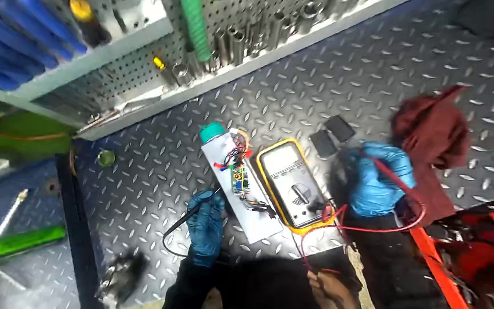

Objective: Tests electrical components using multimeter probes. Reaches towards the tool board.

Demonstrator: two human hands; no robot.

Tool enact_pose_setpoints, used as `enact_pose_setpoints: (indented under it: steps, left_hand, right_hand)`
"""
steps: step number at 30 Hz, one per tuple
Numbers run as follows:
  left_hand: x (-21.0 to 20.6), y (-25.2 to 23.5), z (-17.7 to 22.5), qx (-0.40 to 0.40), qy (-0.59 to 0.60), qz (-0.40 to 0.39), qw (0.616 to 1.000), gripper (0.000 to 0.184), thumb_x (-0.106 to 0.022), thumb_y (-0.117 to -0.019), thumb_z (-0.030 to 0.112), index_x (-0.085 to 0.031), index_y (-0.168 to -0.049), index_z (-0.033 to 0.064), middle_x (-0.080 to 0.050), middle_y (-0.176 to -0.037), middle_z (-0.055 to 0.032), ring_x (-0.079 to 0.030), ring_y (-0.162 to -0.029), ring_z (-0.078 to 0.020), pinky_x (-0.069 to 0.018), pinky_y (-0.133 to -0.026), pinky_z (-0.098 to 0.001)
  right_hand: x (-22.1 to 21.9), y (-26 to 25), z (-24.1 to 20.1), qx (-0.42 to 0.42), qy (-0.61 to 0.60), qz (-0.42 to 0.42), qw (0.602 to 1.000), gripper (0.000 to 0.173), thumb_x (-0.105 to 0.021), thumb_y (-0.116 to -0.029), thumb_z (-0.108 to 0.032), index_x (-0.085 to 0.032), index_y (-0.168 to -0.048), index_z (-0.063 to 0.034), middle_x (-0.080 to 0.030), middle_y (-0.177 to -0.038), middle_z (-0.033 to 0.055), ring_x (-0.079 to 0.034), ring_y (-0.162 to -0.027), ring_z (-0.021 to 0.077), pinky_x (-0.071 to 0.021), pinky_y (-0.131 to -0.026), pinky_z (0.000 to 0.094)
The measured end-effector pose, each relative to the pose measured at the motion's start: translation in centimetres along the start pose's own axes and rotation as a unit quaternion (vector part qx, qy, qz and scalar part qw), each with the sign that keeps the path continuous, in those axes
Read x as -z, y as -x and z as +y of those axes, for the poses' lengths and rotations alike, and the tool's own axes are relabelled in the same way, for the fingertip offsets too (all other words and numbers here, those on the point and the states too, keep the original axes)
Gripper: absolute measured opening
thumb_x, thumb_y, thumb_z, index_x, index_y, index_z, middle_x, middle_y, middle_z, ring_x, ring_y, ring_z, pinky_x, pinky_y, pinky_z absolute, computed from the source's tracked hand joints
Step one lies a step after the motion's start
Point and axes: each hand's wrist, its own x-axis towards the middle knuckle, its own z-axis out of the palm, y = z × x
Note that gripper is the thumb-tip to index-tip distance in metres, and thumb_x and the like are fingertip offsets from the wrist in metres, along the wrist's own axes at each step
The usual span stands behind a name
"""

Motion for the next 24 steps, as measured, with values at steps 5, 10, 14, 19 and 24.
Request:
enact_pose_setpoints:
  steps: [5,10,14,19,24]
  left_hand:
    - [0.7,-0.5,-0.4,-0.071,-0.013,-0.033,0.997,0.026,-0.065,-0.1005,0.025,-0.067,-0.123,0.012,-0.067,-0.119,-0.0046,-0.066,-0.1,-0.0137,-0.0567,-0.089,-0.0283]
    - [-0.3,-1.1,-0.3,-0.111,-0.044,-0.03,0.992,0.026,-0.064,-0.1013,0.019,-0.063,-0.123,0.0056,-0.065,-0.123,-0.008,-0.066,-0.108,-0.0174,-0.0572,-0.093,-0.0315]
    - [0.3,-0.9,-0.4,-0.117,-0.049,-0.032,0.991,0.024,-0.064,-0.1014,0.022,-0.065,-0.123,0.0113,-0.067,-0.118,-0.0056,-0.067,-0.1,-0.0159,-0.0576,-0.09,-0.0318]
    - [-0.5,-0.6,0.6,-0.142,-0.113,0.02,0.983,0.023,-0.062,-0.1025,0.019,-0.063,-0.124,0.01,-0.069,-0.116,-0.0087,-0.07,-0.094,-0.016,-0.0604,-0.08,-0.0274]
    - [-2.7,-1.2,3.1,-0.202,-0.162,-0.005,0.966,0.016,-0.064,-0.1012,0.02,-0.067,-0.116,0.0132,-0.066,-0.114,-0.0038,-0.068,-0.098,-0.0157,-0.0598,-0.082,-0.0273]
  right_hand:
    - [0.5,0.4,2.4,0.004,-0.053,-0.017,0.998,0.018,-0.062,-0.0943,-0.004,-0.066,-0.11,-0.0122,-0.068,-0.111,-0.0037,-0.069,-0.1,0.0125,-0.0608,-0.087,0.034]
    - [-0.9,0.3,1.3,-0.092,-0.126,0.041,0.987,0.02,-0.056,-0.0956,0.0,-0.066,-0.108,-0.0116,-0.071,-0.105,-0.002,-0.072,-0.094,0.0153,-0.0631,-0.083,0.0341]
    - [-0.2,-0.6,0.8,-0.084,-0.203,-0.007,0.975,0.017,-0.06,-0.0958,-0.003,-0.067,-0.111,-0.0067,-0.071,-0.108,0.0061,-0.071,-0.097,0.0227,-0.0612,-0.088,0.0404]
    - [1.9,-0.7,-0.6,-0.095,-0.26,-0.036,0.96,0.021,-0.058,-0.0949,0.001,-0.064,-0.115,0.0025,-0.066,-0.117,0.0167,-0.067,-0.108,0.0333,-0.0587,-0.094,0.0476]
    - [0.4,1.9,-2.4,-0.089,-0.304,-0.104,0.943,0.023,-0.07,-0.0929,-0.005,-0.064,-0.115,-0.0018,-0.064,-0.115,0.0145,-0.066,-0.107,0.0325,-0.0604,-0.091,0.0479]
